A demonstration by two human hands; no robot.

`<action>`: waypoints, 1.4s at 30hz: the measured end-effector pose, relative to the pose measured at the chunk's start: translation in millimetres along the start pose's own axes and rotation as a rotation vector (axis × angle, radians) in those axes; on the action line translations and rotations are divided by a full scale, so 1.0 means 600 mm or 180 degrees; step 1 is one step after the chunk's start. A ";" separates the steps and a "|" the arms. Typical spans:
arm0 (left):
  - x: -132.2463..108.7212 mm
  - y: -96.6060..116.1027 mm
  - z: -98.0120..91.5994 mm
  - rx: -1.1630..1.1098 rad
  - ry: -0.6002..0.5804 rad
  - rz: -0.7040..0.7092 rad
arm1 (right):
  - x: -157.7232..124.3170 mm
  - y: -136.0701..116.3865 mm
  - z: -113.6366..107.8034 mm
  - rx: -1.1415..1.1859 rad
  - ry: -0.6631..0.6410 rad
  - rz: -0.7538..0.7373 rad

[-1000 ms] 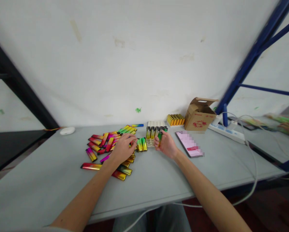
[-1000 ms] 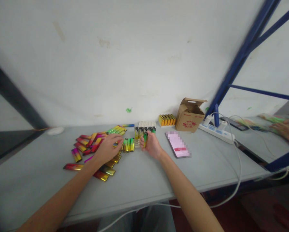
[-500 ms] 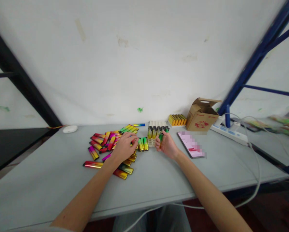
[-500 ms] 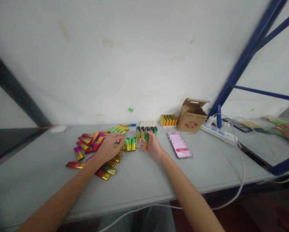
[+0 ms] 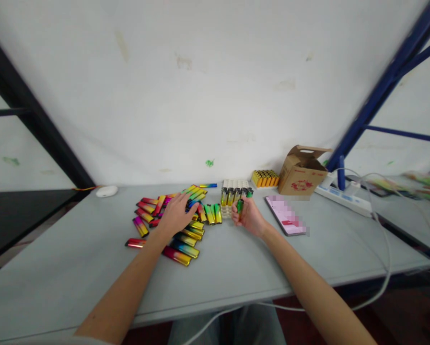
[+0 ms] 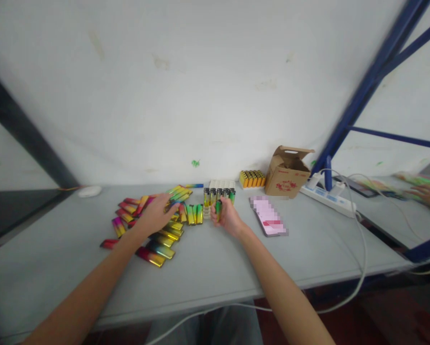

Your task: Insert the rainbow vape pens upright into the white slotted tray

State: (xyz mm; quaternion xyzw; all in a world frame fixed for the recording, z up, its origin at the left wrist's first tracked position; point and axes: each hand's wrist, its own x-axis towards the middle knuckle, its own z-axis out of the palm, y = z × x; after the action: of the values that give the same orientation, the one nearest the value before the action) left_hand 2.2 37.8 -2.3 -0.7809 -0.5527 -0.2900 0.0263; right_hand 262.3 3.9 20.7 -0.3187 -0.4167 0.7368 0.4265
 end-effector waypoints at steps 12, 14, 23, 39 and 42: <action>-0.005 -0.006 0.011 0.0171 0.0202 0.0299 | -0.004 -0.002 0.003 0.0003 -0.0083 -0.0155; -0.004 -0.005 0.008 0.0162 0.0205 0.0330 | -0.002 0.001 0.001 -0.0069 -0.0097 -0.0129; -0.002 0.002 0.000 0.0274 0.0230 0.0385 | -0.003 0.003 0.001 -0.0205 -0.0200 -0.0231; -0.003 0.005 0.005 0.0187 0.0517 0.0264 | 0.001 0.000 -0.008 0.0116 -0.0021 -0.0028; -0.002 0.008 0.002 0.0172 0.0384 0.0229 | 0.001 0.000 -0.011 0.0081 0.0003 -0.0012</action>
State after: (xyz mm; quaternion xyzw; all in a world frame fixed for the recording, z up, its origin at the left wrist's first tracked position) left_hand 6.7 35.2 -2.7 -0.7804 -0.5292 -0.3205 0.0910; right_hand 267.3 6.7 17.7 -0.3128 -0.4077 0.7411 0.4320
